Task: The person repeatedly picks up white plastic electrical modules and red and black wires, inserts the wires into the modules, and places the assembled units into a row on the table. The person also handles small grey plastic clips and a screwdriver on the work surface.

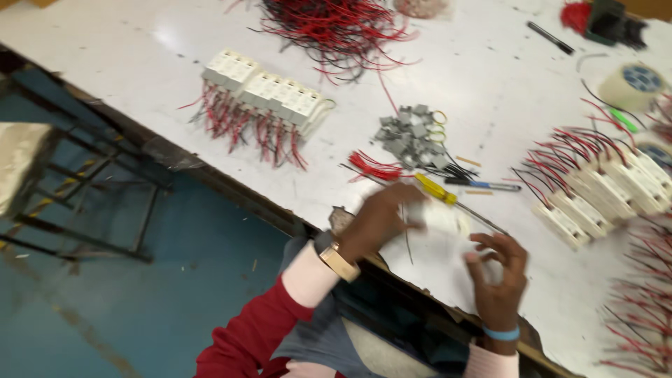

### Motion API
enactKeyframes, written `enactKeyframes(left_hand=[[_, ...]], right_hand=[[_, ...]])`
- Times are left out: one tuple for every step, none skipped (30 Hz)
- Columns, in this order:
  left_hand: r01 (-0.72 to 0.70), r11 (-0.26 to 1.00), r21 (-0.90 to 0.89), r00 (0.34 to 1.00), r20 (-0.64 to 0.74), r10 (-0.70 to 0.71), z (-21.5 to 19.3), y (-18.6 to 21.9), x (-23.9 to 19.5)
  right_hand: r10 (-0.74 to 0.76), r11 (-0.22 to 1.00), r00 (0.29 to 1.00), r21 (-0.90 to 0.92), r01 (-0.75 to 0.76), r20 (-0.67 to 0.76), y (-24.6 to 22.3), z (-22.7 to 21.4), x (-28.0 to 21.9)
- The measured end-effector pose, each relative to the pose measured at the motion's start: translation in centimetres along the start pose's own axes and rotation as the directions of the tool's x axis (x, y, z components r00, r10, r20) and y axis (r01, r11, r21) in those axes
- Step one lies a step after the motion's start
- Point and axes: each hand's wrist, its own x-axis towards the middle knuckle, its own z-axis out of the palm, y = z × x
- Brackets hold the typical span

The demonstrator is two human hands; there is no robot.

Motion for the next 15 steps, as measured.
enactKeyframes(left_hand=[[0.055,0.989,-0.137,0.977,-0.198,-0.081,-2.1,-1.5,0.9],[0.197,0.962,-0.187,0.904,-0.346,-0.252,-4.4,-3.2,2.3],[0.102,0.953,-0.284,0.864,-0.450,-0.227,-7.9,-5.0,3.1],[0.170,0.983,0.062,0.753,-0.652,-0.089,-11.2,-6.7,4.1],[0.226,0.940,0.257,0.689,-0.724,0.032,-14.4,-8.2,4.6],[0.321,0.904,0.281,0.644,-0.765,0.009,-16.9,-9.4,4.9],[0.414,0.861,0.296,0.593,-0.805,-0.009,-18.8,-10.5,5.0],[0.444,0.843,0.302,0.574,-0.819,-0.009,-20.0,-11.4,4.8],[0.474,0.826,0.307,0.555,-0.832,-0.009,-21.1,-12.2,4.8],[0.506,0.806,0.308,0.534,-0.845,-0.013,-21.7,-12.8,4.6],[0.539,0.763,0.357,0.550,-0.835,0.001,-22.1,-13.4,4.4],[0.570,0.717,0.401,0.566,-0.825,0.011,-22.3,-14.0,4.3],[0.598,0.667,0.444,0.581,-0.813,0.020,-22.3,-14.5,4.3],[0.626,0.624,0.467,0.583,-0.812,0.022,-22.2,-14.9,4.3],[0.652,0.579,0.489,0.586,-0.810,0.025,-22.1,-15.4,4.4]], right_hand=[[0.049,0.996,0.998,0.075,-0.046,-0.036,-0.1,-0.1,0.2],[0.065,0.997,0.997,0.042,-0.063,-0.035,-0.2,0.0,0.2],[0.080,0.997,0.996,0.008,-0.080,-0.034,-0.3,0.0,0.2],[0.095,0.995,0.995,-0.029,-0.096,-0.037,-0.4,0.0,0.3],[0.105,0.993,0.994,-0.043,-0.106,-0.019,-0.5,0.2,0.5],[0.117,0.991,0.993,-0.060,-0.117,-0.007,-0.6,0.3,0.6],[0.128,0.989,0.992,-0.077,-0.127,0.004,-0.6,0.4,0.8],[0.136,0.986,0.991,-0.096,-0.135,0.008,-0.7,0.3,0.8],[0.145,0.983,0.989,-0.115,-0.142,0.013,-0.7,0.2,0.9],[0.157,0.979,0.987,-0.137,-0.153,0.021,-0.6,0.1,0.8],[0.159,0.979,0.987,-0.130,-0.156,0.018,-0.6,0.3,0.8],[0.162,0.979,0.987,-0.127,-0.159,0.016,-0.5,0.3,0.7],[0.165,0.979,0.986,-0.123,-0.162,0.015,-0.4,0.3,0.6],[0.161,0.980,0.987,-0.119,-0.158,0.016,-0.4,0.3,0.6],[0.157,0.982,0.988,-0.114,-0.154,0.017,-0.3,0.4,0.5]])
